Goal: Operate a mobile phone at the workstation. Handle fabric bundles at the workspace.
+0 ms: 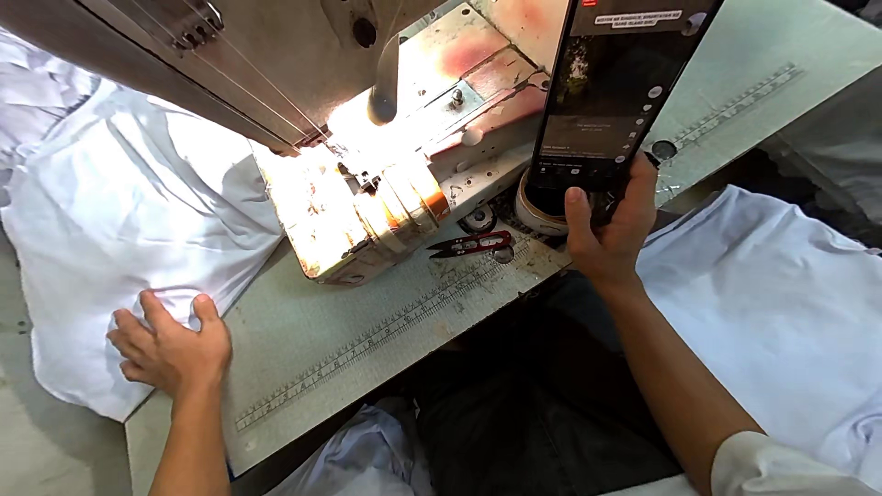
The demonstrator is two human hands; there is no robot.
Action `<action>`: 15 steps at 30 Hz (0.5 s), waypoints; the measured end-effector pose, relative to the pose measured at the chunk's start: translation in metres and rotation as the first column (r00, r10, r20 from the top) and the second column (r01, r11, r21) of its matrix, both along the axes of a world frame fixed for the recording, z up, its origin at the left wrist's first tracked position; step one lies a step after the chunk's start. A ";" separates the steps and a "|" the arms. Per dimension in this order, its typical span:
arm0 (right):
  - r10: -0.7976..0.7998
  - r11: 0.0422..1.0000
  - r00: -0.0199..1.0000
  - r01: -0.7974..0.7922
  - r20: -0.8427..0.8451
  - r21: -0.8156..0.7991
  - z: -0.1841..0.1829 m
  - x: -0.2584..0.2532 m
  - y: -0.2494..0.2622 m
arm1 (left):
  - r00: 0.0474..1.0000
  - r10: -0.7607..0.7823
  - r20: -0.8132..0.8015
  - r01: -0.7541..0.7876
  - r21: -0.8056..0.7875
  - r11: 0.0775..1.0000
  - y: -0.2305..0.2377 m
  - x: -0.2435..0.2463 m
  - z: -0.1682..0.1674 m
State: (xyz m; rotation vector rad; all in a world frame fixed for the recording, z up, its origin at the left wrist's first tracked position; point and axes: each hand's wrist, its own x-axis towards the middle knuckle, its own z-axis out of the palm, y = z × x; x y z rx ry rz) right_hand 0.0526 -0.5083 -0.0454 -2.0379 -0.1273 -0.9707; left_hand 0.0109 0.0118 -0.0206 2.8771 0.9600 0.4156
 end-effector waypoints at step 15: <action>-0.005 1.000 1.000 0.005 -0.008 0.020 -0.001 0.000 0.001 | 1.000 0.008 0.016 -0.007 -0.006 1.000 -0.001 0.001 0.000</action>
